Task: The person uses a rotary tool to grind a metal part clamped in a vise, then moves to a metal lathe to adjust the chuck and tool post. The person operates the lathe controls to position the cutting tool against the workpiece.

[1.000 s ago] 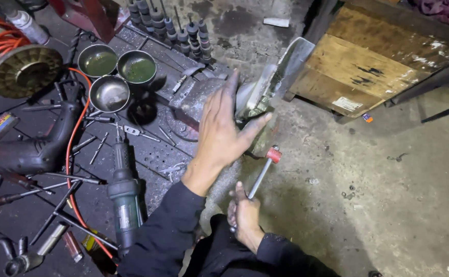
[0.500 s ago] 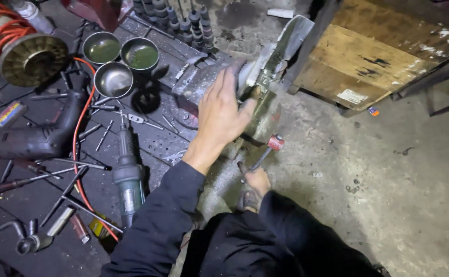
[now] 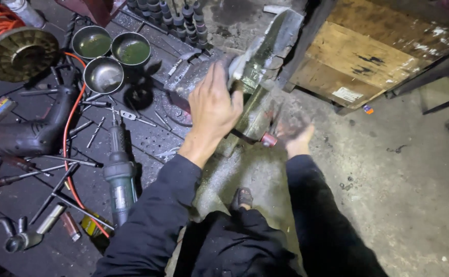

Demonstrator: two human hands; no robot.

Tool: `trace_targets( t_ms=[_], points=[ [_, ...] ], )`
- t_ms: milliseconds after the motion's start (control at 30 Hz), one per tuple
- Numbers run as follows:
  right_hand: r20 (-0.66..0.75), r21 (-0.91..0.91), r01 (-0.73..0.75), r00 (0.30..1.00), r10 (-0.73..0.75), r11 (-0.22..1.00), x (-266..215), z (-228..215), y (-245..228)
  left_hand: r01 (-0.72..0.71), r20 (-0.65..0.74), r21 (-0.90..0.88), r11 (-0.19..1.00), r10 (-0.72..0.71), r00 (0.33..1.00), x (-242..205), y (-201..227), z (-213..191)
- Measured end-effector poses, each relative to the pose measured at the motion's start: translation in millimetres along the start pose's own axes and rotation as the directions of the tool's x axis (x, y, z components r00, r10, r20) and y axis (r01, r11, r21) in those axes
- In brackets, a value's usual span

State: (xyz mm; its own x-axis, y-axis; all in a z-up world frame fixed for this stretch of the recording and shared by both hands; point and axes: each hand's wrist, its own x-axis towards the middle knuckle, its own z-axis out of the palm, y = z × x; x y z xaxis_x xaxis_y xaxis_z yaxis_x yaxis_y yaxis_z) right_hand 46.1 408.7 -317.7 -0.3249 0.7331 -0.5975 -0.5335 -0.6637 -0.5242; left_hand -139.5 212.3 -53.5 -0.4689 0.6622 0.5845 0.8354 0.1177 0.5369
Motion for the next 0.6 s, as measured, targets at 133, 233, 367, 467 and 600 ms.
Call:
trace_targets(
  t_ms=[133,233,367,467,600],
  points=[
    [0.341,0.217,0.001,0.937,-0.076,0.976,-165,100,-50,0.001,-0.124,-0.067,0.998,-0.010,0.992,1,7,-8],
    [0.802,-0.194,0.327,0.596,-0.042,0.925,-226,101,-57,-0.028,-0.181,-0.083,0.996,0.013,0.983,2,5,-11],
    [0.841,-0.527,0.845,0.534,0.085,-0.088,-258,80,-35,-0.194,-0.336,-0.163,0.967,0.131,0.933,7,8,-13],
    [0.821,-0.524,0.741,0.571,0.015,0.420,-283,82,-8,-0.199,-0.351,-0.386,0.900,0.056,0.935,21,28,-41],
    [0.950,-0.147,0.189,0.301,0.085,0.971,-242,62,1,-0.139,-0.341,-0.563,0.815,-0.076,0.937,14,75,-91]
  ],
)
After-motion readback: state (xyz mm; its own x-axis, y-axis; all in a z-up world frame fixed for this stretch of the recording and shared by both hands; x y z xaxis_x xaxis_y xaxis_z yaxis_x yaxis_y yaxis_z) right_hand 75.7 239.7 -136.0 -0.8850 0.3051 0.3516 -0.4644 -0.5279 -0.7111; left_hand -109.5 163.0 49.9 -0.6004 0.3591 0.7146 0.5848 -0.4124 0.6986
